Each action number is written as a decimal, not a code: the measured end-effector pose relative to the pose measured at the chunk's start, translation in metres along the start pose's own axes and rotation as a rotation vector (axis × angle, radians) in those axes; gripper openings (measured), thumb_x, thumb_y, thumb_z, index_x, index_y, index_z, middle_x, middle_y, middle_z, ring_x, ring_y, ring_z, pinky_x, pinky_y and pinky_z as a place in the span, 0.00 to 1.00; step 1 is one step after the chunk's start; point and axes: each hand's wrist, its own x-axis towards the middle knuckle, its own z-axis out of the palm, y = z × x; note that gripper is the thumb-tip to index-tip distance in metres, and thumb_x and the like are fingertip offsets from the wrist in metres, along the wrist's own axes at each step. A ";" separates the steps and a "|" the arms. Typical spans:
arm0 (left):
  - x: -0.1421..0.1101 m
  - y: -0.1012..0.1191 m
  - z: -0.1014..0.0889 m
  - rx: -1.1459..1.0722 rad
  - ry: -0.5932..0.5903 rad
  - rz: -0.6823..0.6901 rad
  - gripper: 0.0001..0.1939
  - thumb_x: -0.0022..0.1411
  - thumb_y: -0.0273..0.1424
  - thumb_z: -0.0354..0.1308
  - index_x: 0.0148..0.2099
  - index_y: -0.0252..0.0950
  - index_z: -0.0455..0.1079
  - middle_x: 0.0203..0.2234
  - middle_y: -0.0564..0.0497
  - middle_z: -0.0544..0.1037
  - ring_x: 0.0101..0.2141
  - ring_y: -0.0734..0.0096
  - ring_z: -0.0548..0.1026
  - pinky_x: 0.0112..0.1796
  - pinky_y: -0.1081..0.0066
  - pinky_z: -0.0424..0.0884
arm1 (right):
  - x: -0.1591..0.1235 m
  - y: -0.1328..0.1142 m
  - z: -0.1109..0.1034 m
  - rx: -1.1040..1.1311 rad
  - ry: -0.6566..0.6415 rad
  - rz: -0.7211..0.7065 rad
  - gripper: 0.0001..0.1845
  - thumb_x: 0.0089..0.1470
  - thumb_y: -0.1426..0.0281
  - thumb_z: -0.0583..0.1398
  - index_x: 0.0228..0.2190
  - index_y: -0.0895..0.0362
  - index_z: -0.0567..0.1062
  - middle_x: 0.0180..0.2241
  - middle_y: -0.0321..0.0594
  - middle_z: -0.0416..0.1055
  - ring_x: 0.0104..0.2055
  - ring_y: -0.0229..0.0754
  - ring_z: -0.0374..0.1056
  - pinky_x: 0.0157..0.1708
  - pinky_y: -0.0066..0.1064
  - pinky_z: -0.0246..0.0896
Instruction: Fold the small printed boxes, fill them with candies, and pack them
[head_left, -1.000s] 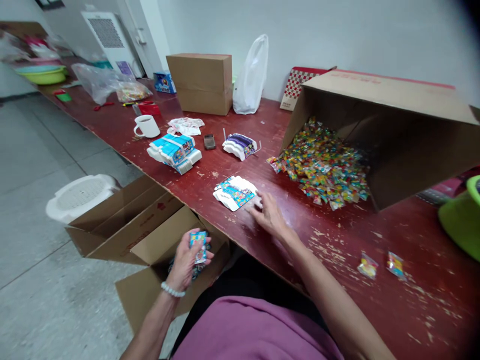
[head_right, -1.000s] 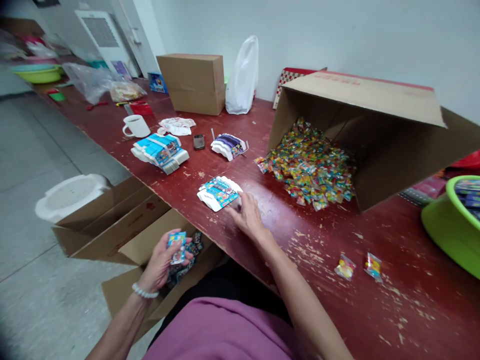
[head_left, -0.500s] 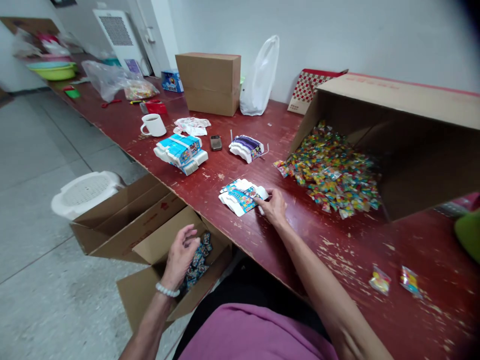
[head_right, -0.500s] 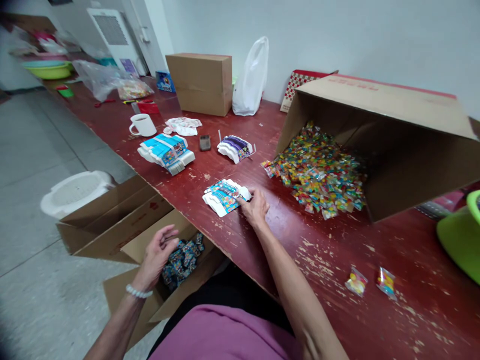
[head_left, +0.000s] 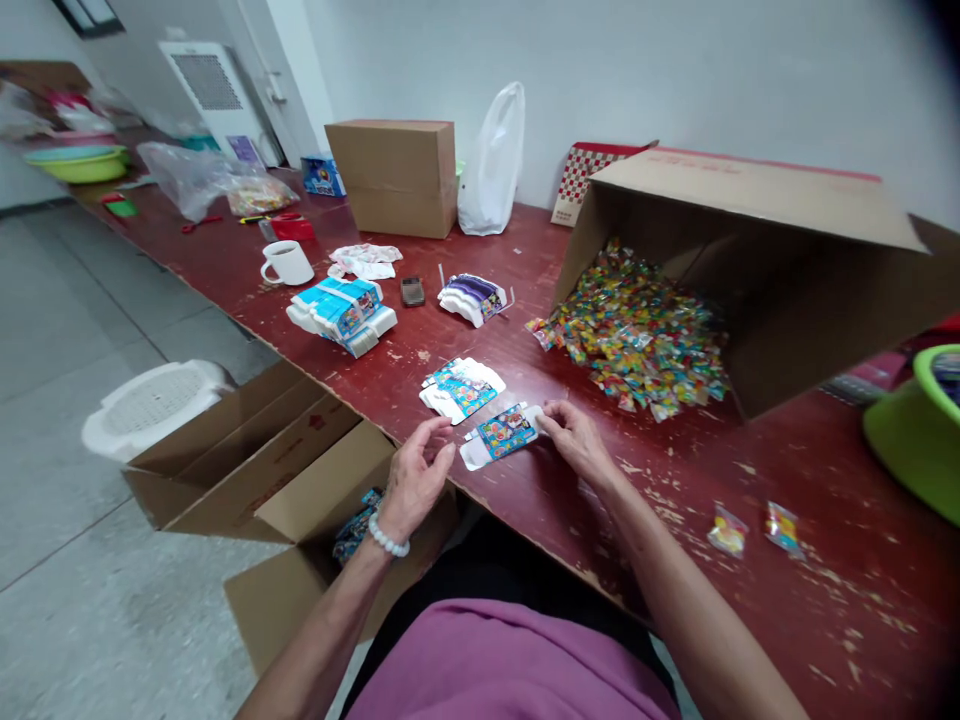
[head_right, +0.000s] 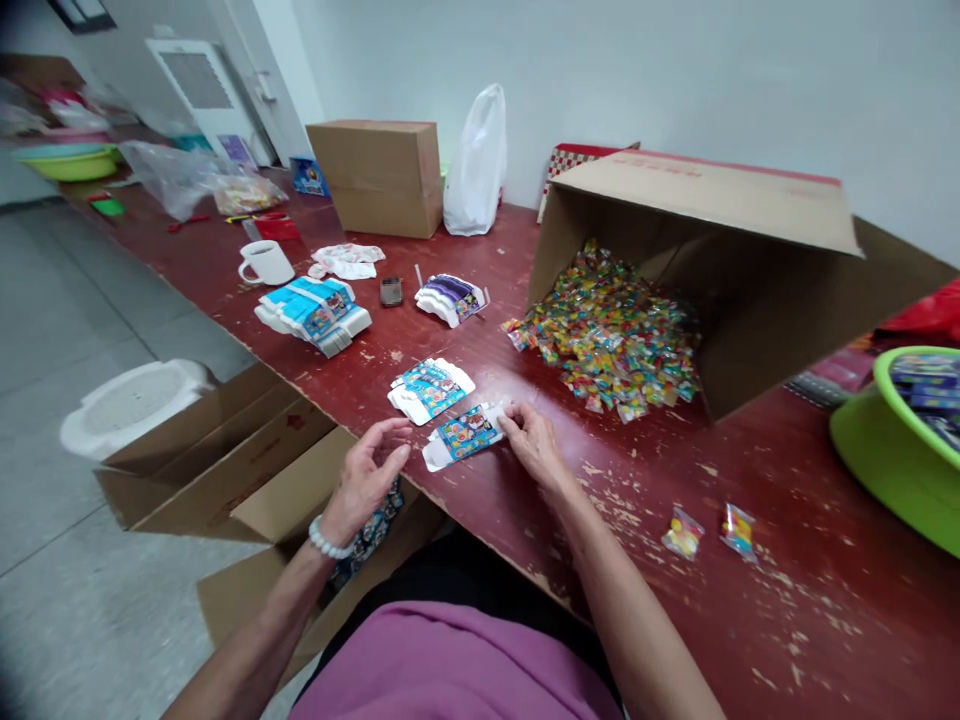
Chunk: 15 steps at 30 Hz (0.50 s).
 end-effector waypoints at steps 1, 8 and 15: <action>0.001 0.003 0.003 0.008 -0.009 0.001 0.17 0.62 0.34 0.57 0.53 0.37 0.71 0.44 0.46 0.77 0.41 0.66 0.76 0.43 0.67 0.71 | -0.003 -0.002 -0.004 0.010 -0.009 -0.004 0.15 0.44 0.56 0.64 0.24 0.55 0.71 0.26 0.36 0.70 0.32 0.43 0.65 0.34 0.32 0.58; 0.002 0.041 0.009 -0.147 -0.270 -0.130 0.23 0.60 0.41 0.61 0.54 0.37 0.71 0.46 0.45 0.79 0.42 0.64 0.76 0.42 0.68 0.71 | -0.033 -0.034 -0.027 0.197 -0.317 -0.040 0.13 0.54 0.58 0.62 0.31 0.56 0.73 0.29 0.35 0.69 0.33 0.39 0.64 0.36 0.30 0.58; -0.020 0.053 0.036 -0.832 -1.027 -0.474 0.28 0.46 0.43 0.71 0.46 0.32 0.74 0.36 0.41 0.81 0.34 0.58 0.80 0.38 0.63 0.74 | -0.057 -0.066 -0.021 0.359 -0.422 -0.025 0.12 0.55 0.59 0.64 0.32 0.55 0.73 0.29 0.34 0.69 0.31 0.38 0.63 0.33 0.29 0.60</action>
